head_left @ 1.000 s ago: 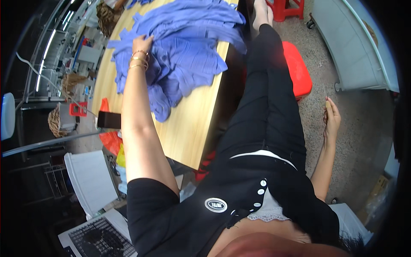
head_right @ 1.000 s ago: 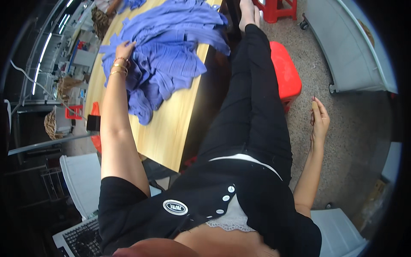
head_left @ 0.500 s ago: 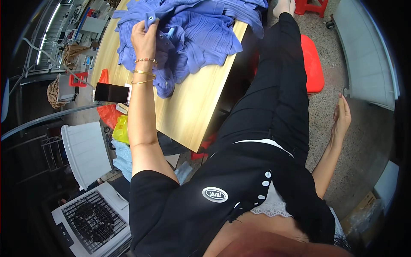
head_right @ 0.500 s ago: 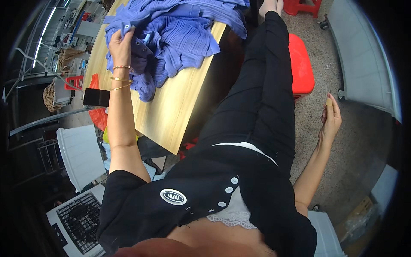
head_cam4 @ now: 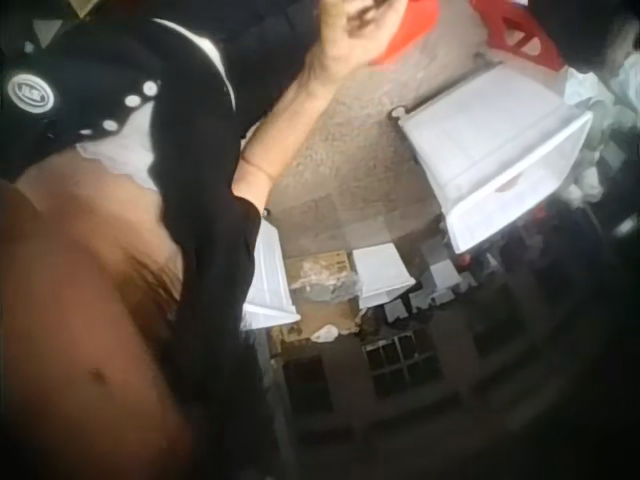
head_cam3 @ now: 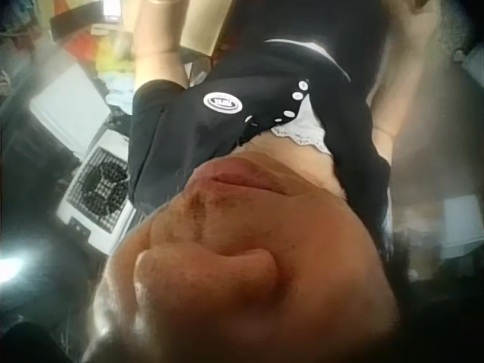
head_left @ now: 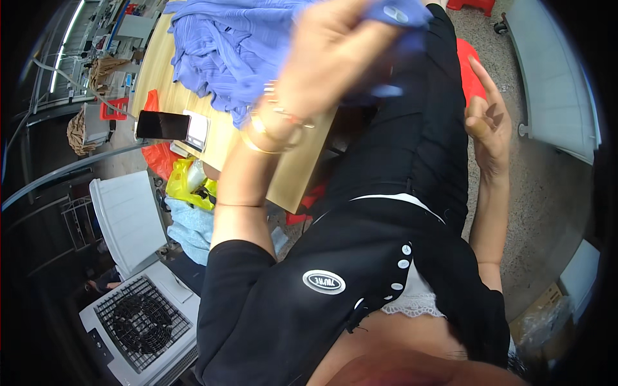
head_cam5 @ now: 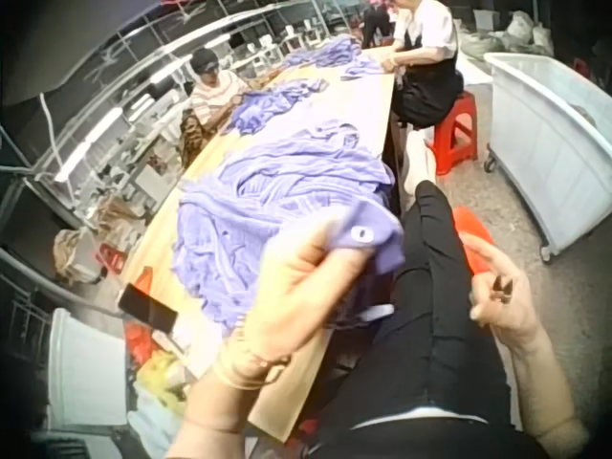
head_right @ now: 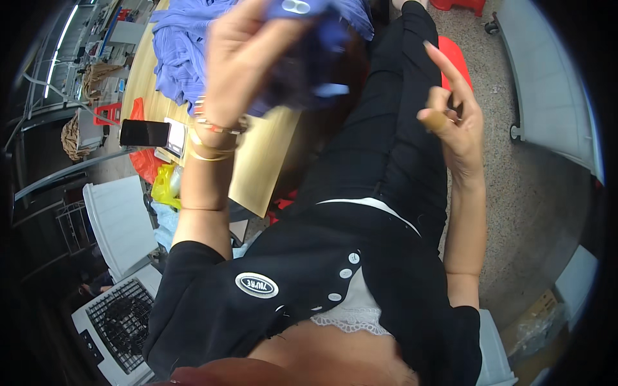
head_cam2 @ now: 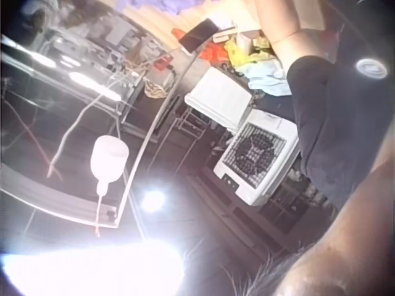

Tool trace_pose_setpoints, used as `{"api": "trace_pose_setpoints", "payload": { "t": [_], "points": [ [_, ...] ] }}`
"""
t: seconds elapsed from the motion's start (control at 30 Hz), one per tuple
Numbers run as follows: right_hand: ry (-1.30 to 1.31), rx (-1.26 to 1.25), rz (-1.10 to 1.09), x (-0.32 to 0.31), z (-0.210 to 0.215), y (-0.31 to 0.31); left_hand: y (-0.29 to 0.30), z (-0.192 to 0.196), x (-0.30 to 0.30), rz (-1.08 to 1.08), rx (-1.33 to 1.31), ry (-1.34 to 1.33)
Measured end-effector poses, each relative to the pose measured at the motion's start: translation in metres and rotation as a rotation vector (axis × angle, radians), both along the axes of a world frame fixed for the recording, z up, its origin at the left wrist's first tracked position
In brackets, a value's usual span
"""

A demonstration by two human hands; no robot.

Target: The person picks up a garment from the table, spreads it open, and trims loose threads along its fasteners using thread snips.

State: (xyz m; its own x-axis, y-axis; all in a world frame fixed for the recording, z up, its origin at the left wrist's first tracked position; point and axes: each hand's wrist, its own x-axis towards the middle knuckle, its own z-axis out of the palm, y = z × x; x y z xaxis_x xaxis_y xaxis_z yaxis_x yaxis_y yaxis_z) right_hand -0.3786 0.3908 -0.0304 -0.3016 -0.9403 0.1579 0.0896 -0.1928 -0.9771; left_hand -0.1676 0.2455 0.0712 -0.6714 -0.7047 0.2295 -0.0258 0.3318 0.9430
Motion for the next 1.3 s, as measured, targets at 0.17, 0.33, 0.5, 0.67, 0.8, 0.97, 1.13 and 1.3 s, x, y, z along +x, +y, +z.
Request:
{"api": "trace_pose_setpoints", "payload": {
  "t": [0.17, 0.33, 0.5, 0.67, 0.8, 0.97, 1.13, 1.3],
  "points": [
    [-0.147, -0.051, 0.209, 0.026, 0.007, -0.023, 0.033, -0.020, -0.013, -0.183, 0.134, 0.076],
    [-0.025, -0.016, 0.270, 0.024, -0.010, -0.026, 0.035, -0.027, 0.010, 0.010, 0.279, 0.365],
    [-0.092, 0.081, 0.219, 0.035, -0.029, -0.031, 0.011, -0.030, 0.066, 0.292, 0.647, 0.828],
    [-0.127, 0.155, 0.229, 0.037, -0.035, -0.038, -0.002, -0.038, 0.154, 0.050, 0.423, 0.677],
    [-0.073, 0.175, 0.193, 0.034, -0.061, -0.054, -0.013, -0.067, 0.156, 0.855, 0.241, 0.423],
    [-0.072, 0.255, 0.169, 0.037, -0.072, -0.051, -0.021, -0.121, 0.169, 1.059, -0.257, -0.101],
    [-0.087, 0.256, 0.097, 0.035, -0.077, -0.050, -0.008, -0.125, 0.097, 0.650, -0.827, -0.487],
    [-0.080, 0.289, 0.099, 0.032, -0.080, -0.044, -0.007, -0.143, 0.076, 0.629, -0.701, -0.518]
  ]
}}
